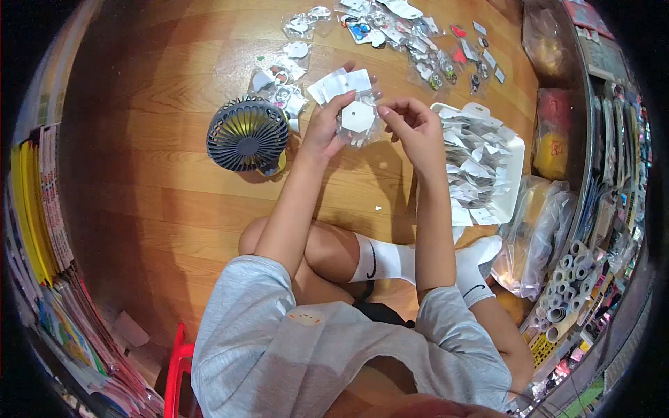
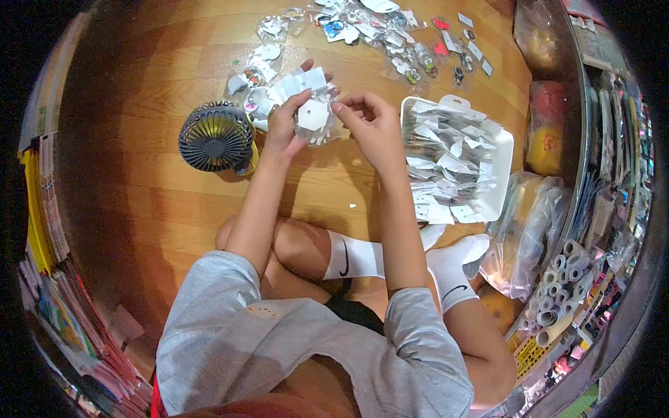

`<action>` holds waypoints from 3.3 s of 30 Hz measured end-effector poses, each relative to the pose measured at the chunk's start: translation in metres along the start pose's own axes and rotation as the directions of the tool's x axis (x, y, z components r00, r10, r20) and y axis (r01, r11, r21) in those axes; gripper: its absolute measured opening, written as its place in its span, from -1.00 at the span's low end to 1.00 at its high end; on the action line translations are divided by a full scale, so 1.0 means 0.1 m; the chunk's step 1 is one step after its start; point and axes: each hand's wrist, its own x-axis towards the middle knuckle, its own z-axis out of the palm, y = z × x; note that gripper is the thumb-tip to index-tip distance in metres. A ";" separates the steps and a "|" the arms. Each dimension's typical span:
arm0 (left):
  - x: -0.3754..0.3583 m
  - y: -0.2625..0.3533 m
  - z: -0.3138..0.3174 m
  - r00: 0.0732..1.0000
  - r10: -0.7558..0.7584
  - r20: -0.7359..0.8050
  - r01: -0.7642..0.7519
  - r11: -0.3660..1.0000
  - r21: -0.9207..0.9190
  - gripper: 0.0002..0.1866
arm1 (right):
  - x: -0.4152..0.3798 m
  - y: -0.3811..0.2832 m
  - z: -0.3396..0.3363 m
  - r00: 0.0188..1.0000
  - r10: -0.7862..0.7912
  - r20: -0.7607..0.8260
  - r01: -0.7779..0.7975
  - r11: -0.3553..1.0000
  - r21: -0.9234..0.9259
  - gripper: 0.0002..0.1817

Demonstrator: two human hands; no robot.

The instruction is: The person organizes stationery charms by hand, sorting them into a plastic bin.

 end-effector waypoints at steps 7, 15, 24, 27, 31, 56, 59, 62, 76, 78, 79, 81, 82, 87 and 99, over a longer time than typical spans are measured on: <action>-0.01 0.00 0.00 0.997 -0.011 0.080 0.008 0.999 0.032 -0.40 | 0.01 -0.01 0.02 0.999 0.020 -0.037 -0.019 1.000 0.019 -0.83; 0.04 -0.03 -0.10 1.000 -0.012 -0.026 0.012 0.999 0.031 -0.44 | 0.03 0.07 -0.20 0.934 -0.233 -0.272 0.220 0.972 -0.078 -0.91; -0.01 -0.16 0.01 0.968 -0.249 0.009 0.246 0.961 0.125 -0.59 | -0.04 -0.32 -0.32 0.912 -0.188 0.364 0.333 0.856 -0.394 -0.91; -0.02 -0.20 -0.01 0.951 -0.310 0.002 0.309 0.949 0.070 -0.49 | 0.08 -0.19 -0.22 0.911 -0.183 0.368 0.369 0.759 -0.537 -0.89; -0.01 -0.20 -0.09 0.959 -0.273 0.070 0.281 0.948 -0.150 -0.48 | 0.18 -0.12 -0.12 0.863 -0.363 0.351 0.503 0.680 -0.533 -0.91; 0.09 -0.36 -0.31 0.895 -0.217 -0.390 0.342 0.895 0.288 -0.66 | 1.31 0.36 0.77 0.910 -0.343 0.233 0.415 0.754 -0.509 -0.78; 0.11 -0.40 -0.43 0.915 -0.087 -0.395 0.188 0.956 0.226 -0.72 | 0.98 0.24 0.48 0.969 -0.216 0.118 0.211 0.976 0.052 -0.81; 0.11 -0.37 -0.43 0.897 -0.107 -0.429 0.123 0.992 0.008 -0.74 | 0.63 0.16 0.21 0.998 -0.027 0.056 0.004 0.925 0.379 -0.84; 0.10 -0.24 -0.21 0.977 -0.166 -0.131 0.152 0.982 -0.110 -0.54 | 0.25 0.27 -0.04 0.997 0.069 -0.017 -0.069 0.998 0.005 -0.88; 0.07 -0.21 -0.16 0.977 -0.148 -0.154 0.143 0.989 -0.039 -0.54 | 0.26 0.33 -0.03 0.998 0.048 -0.036 -0.049 0.998 -0.027 -0.87; 0.05 -0.21 -0.14 0.976 -0.130 -0.176 0.138 0.990 0.032 -0.53 | 0.27 0.37 -0.02 0.998 0.012 -0.059 -0.015 0.998 -0.054 -0.86; 0.04 -0.24 -0.13 0.980 -0.051 -0.191 0.095 0.970 0.225 -0.52 | 0.26 0.35 0.02 0.996 -0.023 -0.081 0.017 0.997 -0.080 -0.84; 0.04 -0.25 -0.13 0.981 0.030 -0.191 0.052 0.911 0.410 -0.50 | 0.25 0.33 0.02 0.996 -0.011 -0.089 -0.003 0.988 -0.153 -0.84; 0.08 -0.25 -0.20 0.963 -0.048 -0.266 0.095 0.982 0.166 -0.48 | 0.41 0.23 -0.07 0.993 0.098 -0.060 -0.111 0.952 -0.284 -0.82; 0.13 -0.28 -0.33 0.940 -0.013 -0.342 0.070 0.986 0.154 -0.51 | 1.67 0.86 -0.62 0.827 0.208 -0.523 -0.563 0.314 -0.765 -0.03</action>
